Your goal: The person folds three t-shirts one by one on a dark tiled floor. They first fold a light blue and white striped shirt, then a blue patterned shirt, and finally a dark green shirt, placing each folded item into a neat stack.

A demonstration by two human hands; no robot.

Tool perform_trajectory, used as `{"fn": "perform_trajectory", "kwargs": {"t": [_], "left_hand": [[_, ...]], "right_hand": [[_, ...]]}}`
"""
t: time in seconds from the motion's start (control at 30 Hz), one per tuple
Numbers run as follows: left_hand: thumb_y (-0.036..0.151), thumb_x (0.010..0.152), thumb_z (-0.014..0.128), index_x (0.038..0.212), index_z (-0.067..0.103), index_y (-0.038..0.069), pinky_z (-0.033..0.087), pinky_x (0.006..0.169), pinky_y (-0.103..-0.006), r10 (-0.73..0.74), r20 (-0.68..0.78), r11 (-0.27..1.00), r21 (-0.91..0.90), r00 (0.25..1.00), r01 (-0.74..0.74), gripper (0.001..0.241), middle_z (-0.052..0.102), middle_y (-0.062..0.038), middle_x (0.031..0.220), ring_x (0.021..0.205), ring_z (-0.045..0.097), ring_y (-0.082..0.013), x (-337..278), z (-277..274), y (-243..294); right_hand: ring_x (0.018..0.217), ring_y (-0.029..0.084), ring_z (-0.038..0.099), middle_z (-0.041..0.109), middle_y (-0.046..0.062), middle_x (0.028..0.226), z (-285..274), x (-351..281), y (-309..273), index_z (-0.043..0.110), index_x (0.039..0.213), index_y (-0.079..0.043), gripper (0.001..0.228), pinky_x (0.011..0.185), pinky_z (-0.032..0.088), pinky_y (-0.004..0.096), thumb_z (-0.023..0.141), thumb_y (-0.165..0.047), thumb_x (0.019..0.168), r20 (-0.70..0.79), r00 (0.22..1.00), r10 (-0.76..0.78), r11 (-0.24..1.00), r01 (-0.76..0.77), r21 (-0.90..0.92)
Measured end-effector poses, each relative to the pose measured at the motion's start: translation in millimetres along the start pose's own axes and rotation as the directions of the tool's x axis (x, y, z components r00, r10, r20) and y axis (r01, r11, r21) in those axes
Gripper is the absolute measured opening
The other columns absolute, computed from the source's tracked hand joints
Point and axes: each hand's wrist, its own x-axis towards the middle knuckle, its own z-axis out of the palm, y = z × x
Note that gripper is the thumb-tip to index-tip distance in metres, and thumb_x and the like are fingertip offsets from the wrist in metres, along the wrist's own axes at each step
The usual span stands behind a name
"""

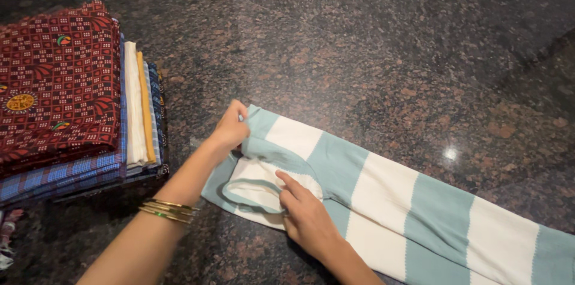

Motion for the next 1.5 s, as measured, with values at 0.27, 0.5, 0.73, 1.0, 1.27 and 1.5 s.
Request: {"fn": "perform_trajectory", "kwargs": {"t": [0.27,0.5,0.73,1.0,1.27,1.5], "left_hand": [[0.016,0.08,0.076,0.111,0.063,0.008,0.051,0.082,-0.049,0.368,-0.159,0.797,0.562,0.916,-0.223,0.034,0.062,-0.016,0.109,0.105,0.061,-0.0394,13.0,13.2,16.9],[0.011,0.087,0.069,0.105,0.073,0.008,0.057,0.091,-0.0448,0.431,0.035,0.388,0.895,0.902,-0.221,0.018,0.065,-0.017,0.118,0.117,0.062,-0.0366,70.3,39.1,16.2],[0.04,0.096,0.066,0.113,0.073,0.006,0.053,0.097,-0.0493,0.124,0.108,0.507,0.848,0.986,-0.157,0.039,0.069,-0.021,0.121,0.117,0.065,-0.0402,86.1,30.0,29.7],[0.042,0.082,0.078,0.129,0.055,0.009,0.048,0.097,-0.0535,0.092,-0.102,0.664,0.748,0.991,0.015,0.062,0.051,-0.026,0.134,0.126,0.05,-0.046,89.4,20.9,14.6],[0.049,0.078,0.081,0.101,0.072,0.018,0.043,0.109,-0.0492,0.003,0.201,0.778,0.615,0.98,-0.128,0.04,0.055,-0.025,0.13,0.131,0.048,-0.0437,104.9,-11.6,-12.3],[0.032,0.08,0.082,0.095,0.067,0.004,0.048,0.079,-0.0574,0.504,-0.321,0.758,0.61,0.802,-0.232,0.035,0.063,-0.025,0.114,0.107,0.055,-0.0464,83.1,-2.8,-6.9]], "right_hand": [[0.112,0.04,0.06,0.068,0.017,0.114,-2.1,-4.6,8.0,0.051,0.088,-0.002,0.029,0.093,0.048,0.044,0.066,0.008,0.065,0.025,0.998,-0.054,0.996,0.053,0.067],[0.09,0.041,0.063,0.066,0.016,0.09,-22.9,24.5,15.9,0.057,0.088,-0.008,0.036,0.073,0.048,0.047,0.085,-0.023,0.075,0.223,0.971,0.091,0.996,-0.092,-0.005],[0.081,0.037,0.064,0.067,0.01,0.082,-26.7,42.0,14.5,0.055,0.089,-0.014,0.047,0.066,0.046,0.046,0.089,-0.034,0.064,0.272,0.931,0.244,0.969,-0.248,-0.02],[0.08,0.034,0.065,0.065,0.007,0.082,-14.7,31.0,20.6,0.055,0.088,-0.015,0.046,0.063,0.046,0.045,0.088,-0.036,0.065,0.23,0.945,0.234,0.972,-0.23,-0.043],[0.08,0.033,0.066,0.066,0.006,0.083,-17.9,34.7,16.7,0.054,0.085,-0.015,0.046,0.063,0.046,0.045,0.089,-0.037,0.065,0.211,0.95,0.23,0.973,-0.23,-0.023],[0.081,0.031,0.067,0.066,0.006,0.083,-19.9,36.7,14.4,0.054,0.083,-0.014,0.046,0.065,0.048,0.043,0.09,-0.036,0.064,0.208,0.947,0.246,0.967,-0.253,0.006]]}}
